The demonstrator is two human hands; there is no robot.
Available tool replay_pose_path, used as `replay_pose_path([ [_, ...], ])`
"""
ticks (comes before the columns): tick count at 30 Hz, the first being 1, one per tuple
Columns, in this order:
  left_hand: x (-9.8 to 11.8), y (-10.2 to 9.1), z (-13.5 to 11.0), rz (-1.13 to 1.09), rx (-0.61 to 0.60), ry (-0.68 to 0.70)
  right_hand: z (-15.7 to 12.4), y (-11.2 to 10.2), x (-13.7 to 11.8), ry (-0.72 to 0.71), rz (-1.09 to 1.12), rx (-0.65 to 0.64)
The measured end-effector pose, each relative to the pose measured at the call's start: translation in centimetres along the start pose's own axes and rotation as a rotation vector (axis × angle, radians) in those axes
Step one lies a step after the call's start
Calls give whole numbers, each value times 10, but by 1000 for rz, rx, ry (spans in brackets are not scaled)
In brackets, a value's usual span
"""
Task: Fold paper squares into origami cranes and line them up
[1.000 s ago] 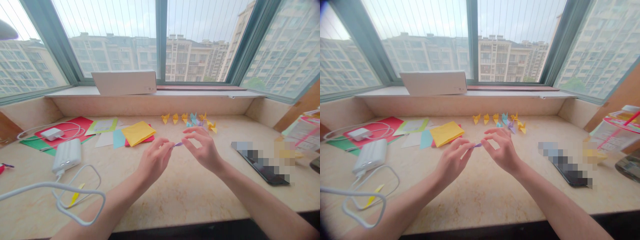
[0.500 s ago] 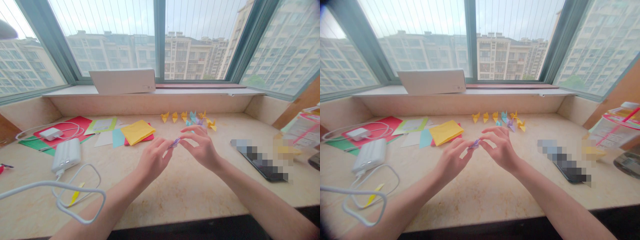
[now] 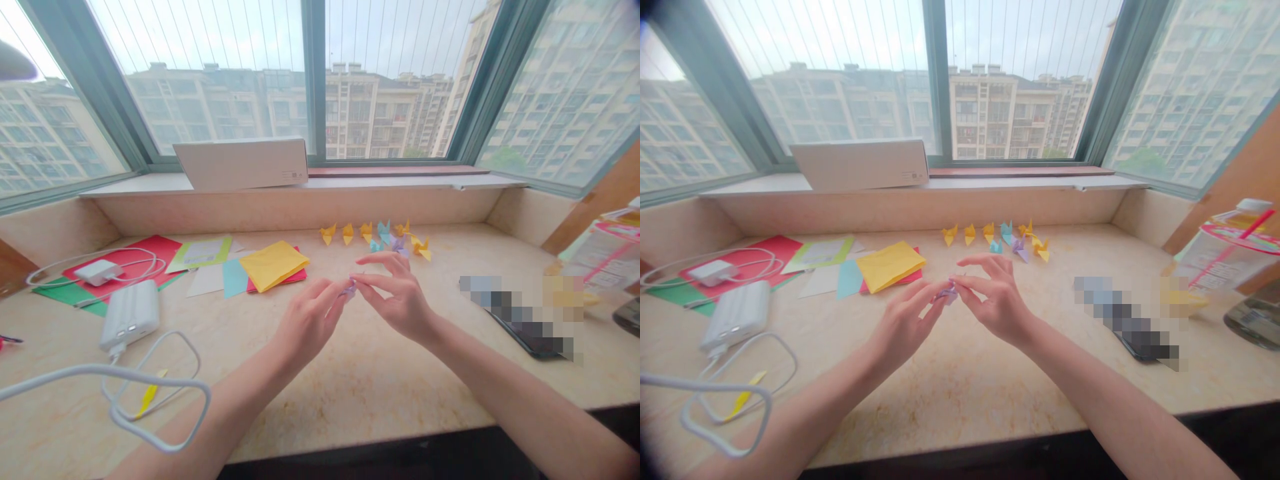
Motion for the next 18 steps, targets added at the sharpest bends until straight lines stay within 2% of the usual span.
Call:
replay_pose_path([
  [5, 0, 1, 0, -44, 6, -27, 0, -1, 2, -50, -24, 1],
  [12, 0, 2, -1, -71, 14, -26, 1, -1, 1, -47, -14, 76],
  [18, 0, 3, 0, -69, 22, -10, 2, -3, 1, -37, 14, 11],
])
Point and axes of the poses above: each hand's wrist, its own z-axis towards the middle knuckle, its own y-axis out of the palm, x = y × z, the point moved 1 cm from there along z, towards the middle knuckle, and after that the axes turned 13 degrees about -z, right-handed, at the moved point
